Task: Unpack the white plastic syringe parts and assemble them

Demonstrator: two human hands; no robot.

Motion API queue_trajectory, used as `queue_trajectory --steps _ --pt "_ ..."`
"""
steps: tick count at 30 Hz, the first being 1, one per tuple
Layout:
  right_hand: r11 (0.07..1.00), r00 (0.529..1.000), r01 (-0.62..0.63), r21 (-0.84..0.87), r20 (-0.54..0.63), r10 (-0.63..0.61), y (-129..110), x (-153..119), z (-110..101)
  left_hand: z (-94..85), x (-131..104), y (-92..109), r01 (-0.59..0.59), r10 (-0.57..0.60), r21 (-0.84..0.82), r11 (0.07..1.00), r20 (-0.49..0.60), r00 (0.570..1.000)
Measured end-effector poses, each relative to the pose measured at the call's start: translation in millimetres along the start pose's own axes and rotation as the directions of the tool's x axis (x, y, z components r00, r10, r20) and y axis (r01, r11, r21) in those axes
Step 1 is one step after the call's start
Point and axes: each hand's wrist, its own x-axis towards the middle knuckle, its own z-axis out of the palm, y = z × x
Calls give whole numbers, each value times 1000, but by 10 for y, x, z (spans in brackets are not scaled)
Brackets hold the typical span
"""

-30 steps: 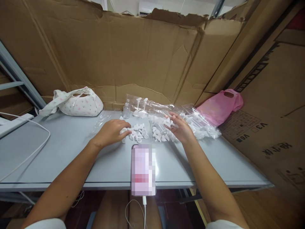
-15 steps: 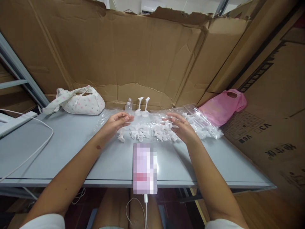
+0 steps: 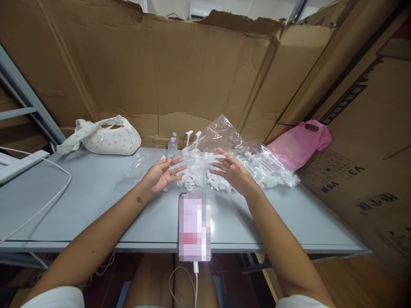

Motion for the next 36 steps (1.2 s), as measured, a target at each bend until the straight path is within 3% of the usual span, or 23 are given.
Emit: queue_trajectory --steps 3,6,14,21,30,36 --pt "998 997 -47 -45 66 50 67 -13 81 1 17 -42 29 -30 -39 999 -16 999" --pt "994 995 -75 -80 59 80 114 -14 138 0 30 -82 48 -49 -58 997 -7 999" --pt "990 977 -138 -16 -169 133 204 44 183 23 67 -169 60 -59 2 998 -27 998" --pt "990 966 -136 29 -219 139 159 68 99 63 55 -157 77 -75 24 997 -78 994" --pt "993 945 -114 26 -306 116 95 80 22 53 52 -154 65 -60 56 996 -89 994" --pt "996 953 34 -88 -299 -59 108 90 -6 66 26 -154 70 -62 85 994 -84 995"
